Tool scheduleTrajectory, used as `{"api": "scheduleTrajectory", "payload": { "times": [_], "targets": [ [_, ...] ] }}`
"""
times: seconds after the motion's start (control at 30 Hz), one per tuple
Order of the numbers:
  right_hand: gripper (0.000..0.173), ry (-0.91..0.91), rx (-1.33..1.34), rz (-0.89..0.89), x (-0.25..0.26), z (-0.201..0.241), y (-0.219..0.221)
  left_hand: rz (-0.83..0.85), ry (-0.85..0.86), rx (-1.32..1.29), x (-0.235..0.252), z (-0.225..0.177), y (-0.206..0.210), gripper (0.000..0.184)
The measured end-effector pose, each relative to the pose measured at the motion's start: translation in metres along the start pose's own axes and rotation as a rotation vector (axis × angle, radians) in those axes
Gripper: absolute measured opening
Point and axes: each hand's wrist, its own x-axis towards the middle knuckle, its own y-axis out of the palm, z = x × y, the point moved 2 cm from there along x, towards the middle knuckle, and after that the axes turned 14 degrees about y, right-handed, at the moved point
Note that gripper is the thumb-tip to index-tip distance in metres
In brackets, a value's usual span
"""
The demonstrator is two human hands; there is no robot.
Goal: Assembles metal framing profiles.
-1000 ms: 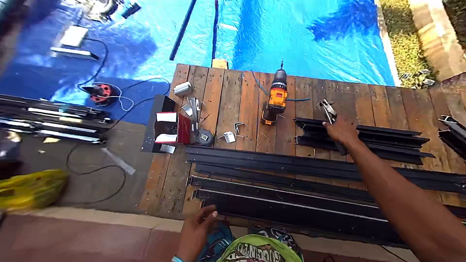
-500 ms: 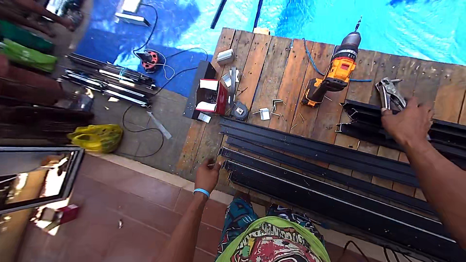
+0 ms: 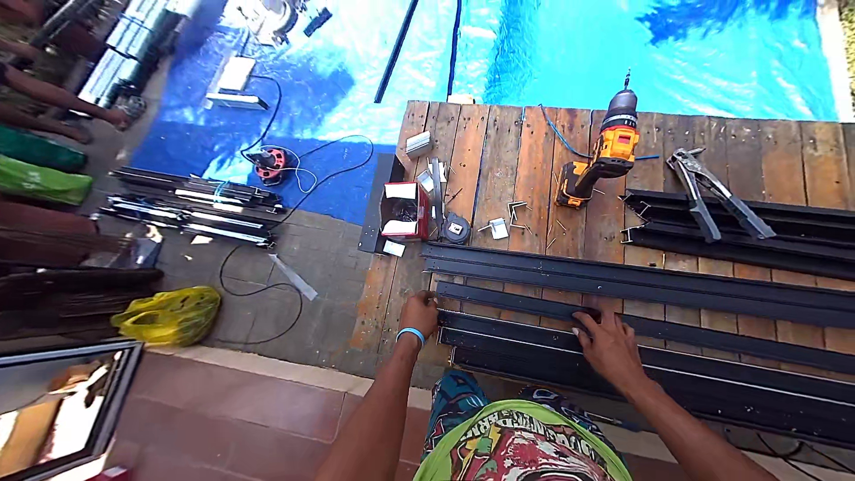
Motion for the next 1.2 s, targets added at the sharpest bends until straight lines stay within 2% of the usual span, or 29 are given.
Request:
{"api": "scheduleTrajectory", "payload": {
  "times": [0.1,0.2,0.27,0.37,0.43,0.57,0.63,0.73,0.8,0.93,1.07,1.13,1.2],
  "targets": [
    [0.022,0.03,-0.004,0.006,-0.014,0.003,0.006,0.04,-0.012,0.014,-0.001,0.01,-0.004,0.031],
    [0.023,0.107,-0.014,0.011,-0.024,0.013,0.003,0.08,-0.015,-0.056,0.005,0.023,-0.006,0.03],
    [0.031,0.17,-0.026,-0.029,-0.035,0.021,0.001,0.136,0.02,-0.119,0.008,0.033,-0.01,0.03],
    [0.042,0.269,0.026,-0.182,-0.067,0.032,-0.005,0.24,0.104,-0.183,0.018,0.049,-0.014,0.029],
    [0.047,0.438,0.097,-0.178,-0.095,0.035,-0.001,0.304,0.147,-0.237,0.025,0.06,-0.012,0.027],
    [0.07,0.922,0.353,0.001,-0.128,0.03,0.028,0.336,0.158,-0.201,0.031,0.06,-0.018,0.025],
    [0.068,0.983,0.423,0.033,-0.13,0.034,0.034,0.218,0.148,-0.084,0.025,0.047,-0.04,0.026],
    [0.057,0.908,0.408,-0.047,-0.125,0.045,0.028,0.034,0.217,-0.054,0.024,0.023,-0.067,0.022],
    [0.053,0.862,0.441,-0.076,-0.113,0.052,0.018,-0.014,0.313,-0.032,0.029,-0.002,-0.075,0.021],
    [0.049,0.798,0.554,-0.044,-0.085,0.072,-0.011,0.091,0.6,0.084,0.068,-0.087,-0.05,0.029],
    [0.043,0.749,0.707,-0.005,-0.086,0.088,-0.041,0.147,0.542,0.352,0.116,-0.159,-0.02,0.032],
    [0.041,0.722,0.743,-0.012,-0.097,0.087,-0.049,0.152,0.515,0.493,0.127,-0.168,-0.009,0.028],
    [0.039,0.705,0.773,-0.018,-0.106,0.084,-0.053,0.138,0.514,0.511,0.134,-0.168,-0.007,0.025]
  ]
}}
